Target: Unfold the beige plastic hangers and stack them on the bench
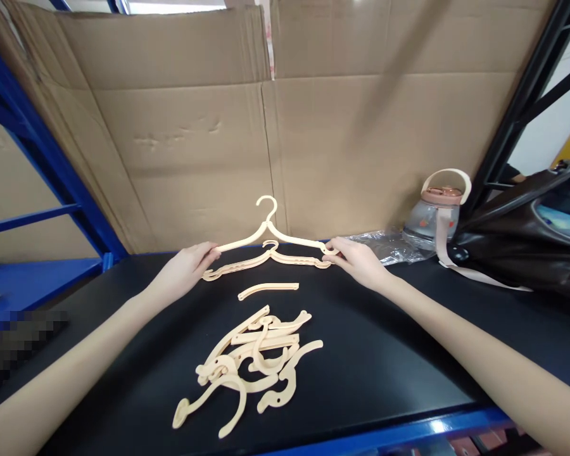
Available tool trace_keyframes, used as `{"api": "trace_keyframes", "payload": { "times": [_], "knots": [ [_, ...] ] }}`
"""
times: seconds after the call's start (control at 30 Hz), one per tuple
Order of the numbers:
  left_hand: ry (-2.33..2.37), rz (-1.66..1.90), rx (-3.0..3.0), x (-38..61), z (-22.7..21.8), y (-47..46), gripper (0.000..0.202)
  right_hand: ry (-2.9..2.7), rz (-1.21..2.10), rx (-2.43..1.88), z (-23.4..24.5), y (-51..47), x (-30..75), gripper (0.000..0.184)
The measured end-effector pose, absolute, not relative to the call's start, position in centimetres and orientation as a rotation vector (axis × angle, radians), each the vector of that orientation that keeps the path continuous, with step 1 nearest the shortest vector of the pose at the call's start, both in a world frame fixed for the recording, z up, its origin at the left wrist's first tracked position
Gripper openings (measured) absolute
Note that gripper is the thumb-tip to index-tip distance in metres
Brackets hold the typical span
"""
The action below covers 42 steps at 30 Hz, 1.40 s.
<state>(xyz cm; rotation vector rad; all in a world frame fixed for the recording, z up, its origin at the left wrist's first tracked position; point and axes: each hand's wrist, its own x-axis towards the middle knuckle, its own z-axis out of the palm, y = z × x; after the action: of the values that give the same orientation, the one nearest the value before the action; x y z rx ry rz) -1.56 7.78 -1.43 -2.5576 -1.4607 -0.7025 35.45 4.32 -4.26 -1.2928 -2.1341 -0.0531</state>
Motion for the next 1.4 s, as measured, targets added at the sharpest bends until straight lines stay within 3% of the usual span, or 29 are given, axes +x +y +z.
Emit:
{"api": "trace_keyframes", "payload": {
  "times": [0.33,1.07,1.4],
  "knots": [
    [-1.506,-0.796,-2.604,-2.0,-2.7,9.0,0.032,-1.958,0.143,-1.397,-6.2,5.7,35.4,0.031],
    [-1.664,-0.706,-2.661,-2.0,-4.4,10.1,0.032,-1.986,0.193,-1.385,-7.9,8.1,36.0,0.024],
    [-1.674,-0.561,-2.597,-2.0,-3.9,9.6,0.033,-2.031,0.170,-1.428,-7.5,7.6,35.9,0.032]
  ]
}}
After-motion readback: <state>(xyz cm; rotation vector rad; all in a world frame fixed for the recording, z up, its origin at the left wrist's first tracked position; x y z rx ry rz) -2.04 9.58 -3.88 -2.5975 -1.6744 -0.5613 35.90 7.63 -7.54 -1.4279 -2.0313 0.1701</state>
